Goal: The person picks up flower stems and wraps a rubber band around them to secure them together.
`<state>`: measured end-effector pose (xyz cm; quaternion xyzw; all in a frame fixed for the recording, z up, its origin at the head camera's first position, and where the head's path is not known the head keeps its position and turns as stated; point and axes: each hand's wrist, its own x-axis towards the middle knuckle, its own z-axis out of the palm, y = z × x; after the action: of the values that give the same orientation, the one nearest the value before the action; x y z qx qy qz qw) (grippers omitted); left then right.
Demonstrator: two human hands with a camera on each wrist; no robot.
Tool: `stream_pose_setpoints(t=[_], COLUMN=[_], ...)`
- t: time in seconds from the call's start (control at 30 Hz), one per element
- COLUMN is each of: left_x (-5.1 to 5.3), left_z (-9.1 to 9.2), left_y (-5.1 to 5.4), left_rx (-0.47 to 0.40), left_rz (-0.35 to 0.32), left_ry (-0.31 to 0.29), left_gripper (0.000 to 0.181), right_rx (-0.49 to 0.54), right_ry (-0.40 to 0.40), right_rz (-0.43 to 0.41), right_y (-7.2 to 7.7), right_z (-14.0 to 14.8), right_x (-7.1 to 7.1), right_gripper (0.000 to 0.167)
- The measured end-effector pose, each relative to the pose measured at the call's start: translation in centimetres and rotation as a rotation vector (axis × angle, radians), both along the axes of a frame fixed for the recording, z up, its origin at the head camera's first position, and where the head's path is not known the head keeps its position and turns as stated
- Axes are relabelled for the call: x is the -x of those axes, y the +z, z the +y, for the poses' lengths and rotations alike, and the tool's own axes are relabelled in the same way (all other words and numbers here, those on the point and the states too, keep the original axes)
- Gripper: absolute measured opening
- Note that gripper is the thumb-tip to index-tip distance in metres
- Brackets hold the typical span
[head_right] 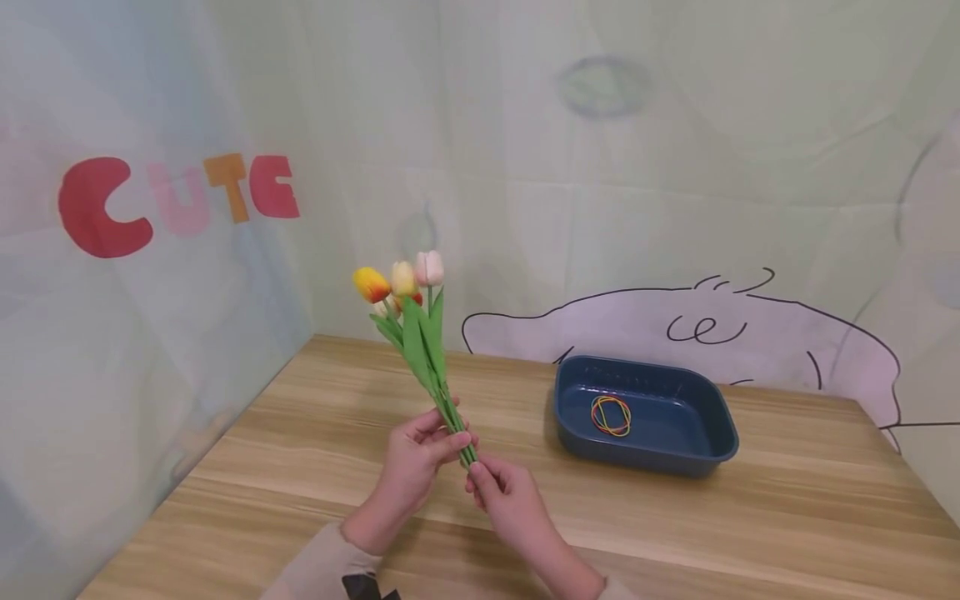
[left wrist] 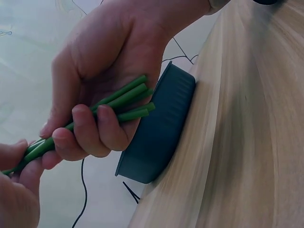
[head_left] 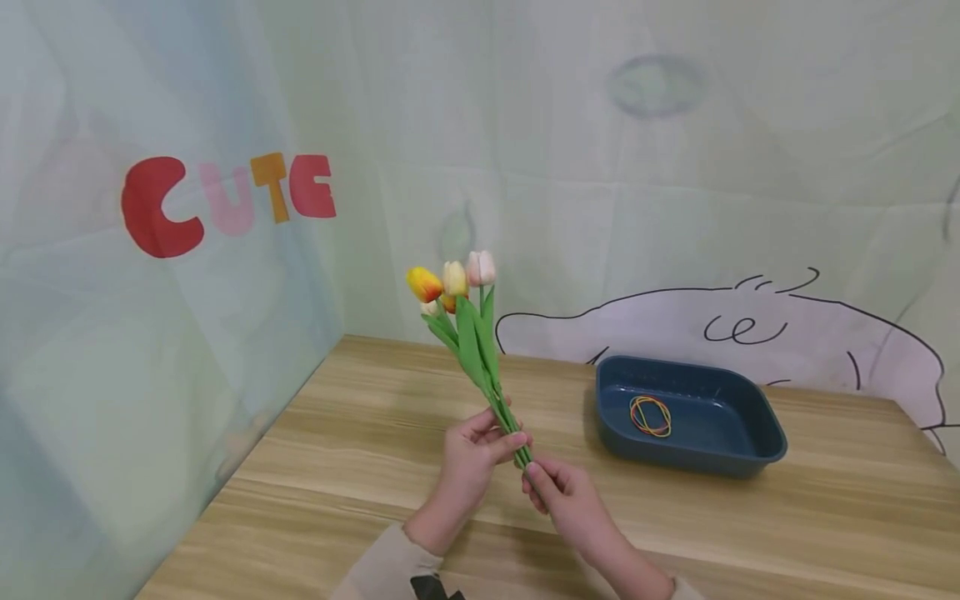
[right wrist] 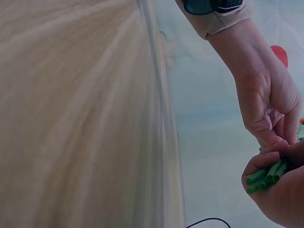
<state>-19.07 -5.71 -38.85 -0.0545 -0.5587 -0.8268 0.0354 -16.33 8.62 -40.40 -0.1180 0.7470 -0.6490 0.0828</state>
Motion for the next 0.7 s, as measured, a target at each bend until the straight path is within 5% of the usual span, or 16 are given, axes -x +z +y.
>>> stream_pose_setpoints(t=[0.27,0.53,0.7], left_x=[-0.1,0.5,0.7], left_z=[-0.2,-1.3,-1.8], left_y=[0.2,0.7,1.3], left_rx=[0.008,-0.158,-0.183], left_rz=[0.019,-0.044,-0.070], left_ry=[-0.081,-0.223,-0.245], left_gripper=[0.043,0.020,0.013], right_rx=[0.009,-0.002,-0.015], right_ry=[-0.008,-0.002,0.016], right_rz=[0.010,0.018,0.032], right_y=[0.3,0.5,0.4], right_z=[0.2,0.5,0.4], right_x=[-0.1,0.0,0.0], right_gripper=[0.026,0.025,0.024])
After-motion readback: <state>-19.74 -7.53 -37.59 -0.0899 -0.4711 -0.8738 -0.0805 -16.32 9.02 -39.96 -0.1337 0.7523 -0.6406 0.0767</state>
